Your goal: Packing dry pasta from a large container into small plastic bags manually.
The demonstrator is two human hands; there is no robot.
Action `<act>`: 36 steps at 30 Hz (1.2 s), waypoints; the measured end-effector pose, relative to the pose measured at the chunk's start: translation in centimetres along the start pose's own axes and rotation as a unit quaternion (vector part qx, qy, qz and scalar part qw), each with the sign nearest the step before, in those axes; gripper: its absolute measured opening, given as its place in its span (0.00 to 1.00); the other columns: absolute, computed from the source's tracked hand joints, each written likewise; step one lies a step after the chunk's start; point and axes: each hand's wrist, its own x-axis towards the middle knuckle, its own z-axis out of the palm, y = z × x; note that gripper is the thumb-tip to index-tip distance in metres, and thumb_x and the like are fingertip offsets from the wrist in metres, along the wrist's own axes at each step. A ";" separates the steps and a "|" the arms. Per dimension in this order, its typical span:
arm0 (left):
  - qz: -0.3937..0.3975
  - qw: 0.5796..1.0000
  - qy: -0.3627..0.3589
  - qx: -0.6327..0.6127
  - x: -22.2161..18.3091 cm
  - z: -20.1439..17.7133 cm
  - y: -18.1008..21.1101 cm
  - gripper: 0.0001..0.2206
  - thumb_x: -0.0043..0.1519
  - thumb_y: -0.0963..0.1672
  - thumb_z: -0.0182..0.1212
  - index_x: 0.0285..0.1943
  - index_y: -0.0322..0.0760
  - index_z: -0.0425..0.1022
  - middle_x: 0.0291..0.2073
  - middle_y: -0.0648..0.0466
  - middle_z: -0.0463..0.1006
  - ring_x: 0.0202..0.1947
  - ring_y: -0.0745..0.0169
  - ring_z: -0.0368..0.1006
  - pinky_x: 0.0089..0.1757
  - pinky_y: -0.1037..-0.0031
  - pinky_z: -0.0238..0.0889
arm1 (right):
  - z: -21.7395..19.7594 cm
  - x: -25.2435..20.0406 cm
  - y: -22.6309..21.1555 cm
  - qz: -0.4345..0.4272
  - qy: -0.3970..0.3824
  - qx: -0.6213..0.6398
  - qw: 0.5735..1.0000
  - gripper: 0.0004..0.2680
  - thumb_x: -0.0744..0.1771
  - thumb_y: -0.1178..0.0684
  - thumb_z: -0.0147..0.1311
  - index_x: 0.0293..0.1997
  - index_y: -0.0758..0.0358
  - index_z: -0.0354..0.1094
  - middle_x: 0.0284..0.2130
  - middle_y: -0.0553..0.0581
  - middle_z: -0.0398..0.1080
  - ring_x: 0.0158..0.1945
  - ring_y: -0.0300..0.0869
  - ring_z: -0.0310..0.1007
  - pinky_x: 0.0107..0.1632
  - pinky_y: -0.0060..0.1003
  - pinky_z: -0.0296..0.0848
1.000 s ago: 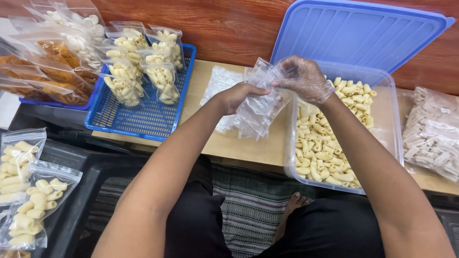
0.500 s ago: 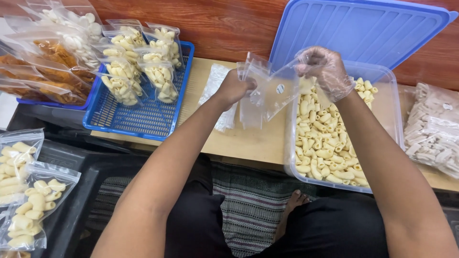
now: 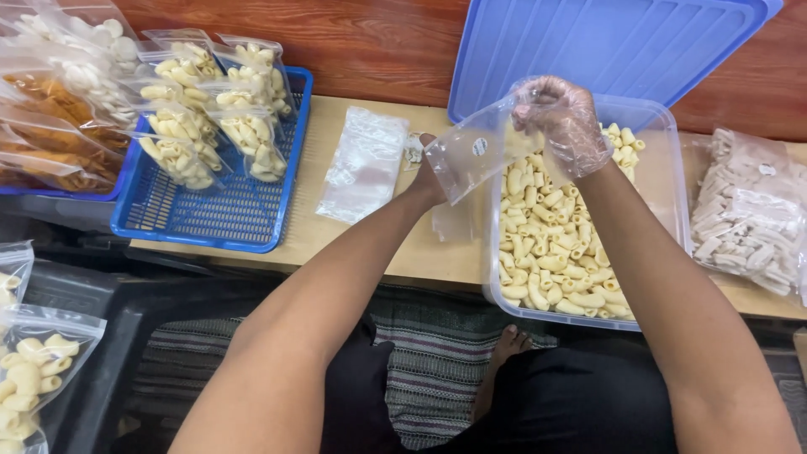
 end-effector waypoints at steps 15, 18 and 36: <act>0.224 0.845 0.068 0.480 -3.4 3.3 0.7 0.45 0.44 0.50 0.76 0.69 0.52 0.49 0.56 0.45 0.60 0.47 0.48 0.73 0.42 0.57 0.75 | -0.9 -0.7 0.2 0.017 0.028 -0.019 0.999 0.06 0.66 0.64 0.62 0.41 0.59 0.71 0.33 0.52 0.76 0.30 0.36 0.75 0.35 0.27 0.77; 0.314 0.702 0.100 0.632 -0.4 0.9 -1.3 0.50 0.42 0.53 0.81 0.71 0.45 0.48 0.65 0.40 0.50 0.69 0.39 0.50 0.54 0.53 0.68 | -0.7 -0.8 0.0 0.019 0.037 -0.015 0.999 0.05 0.65 0.63 0.63 0.39 0.59 0.71 0.31 0.51 0.75 0.29 0.36 0.75 0.34 0.26 0.75; 0.448 0.718 0.070 0.528 -8.8 5.3 9.5 0.25 0.64 0.56 0.48 0.66 0.43 0.66 0.57 0.54 0.72 0.60 0.53 0.67 0.57 0.52 0.56 | -0.6 -1.9 -1.1 0.062 0.145 -0.185 0.970 0.07 0.66 0.59 0.64 0.36 0.52 0.67 0.33 0.49 0.73 0.33 0.36 0.74 0.39 0.29 0.79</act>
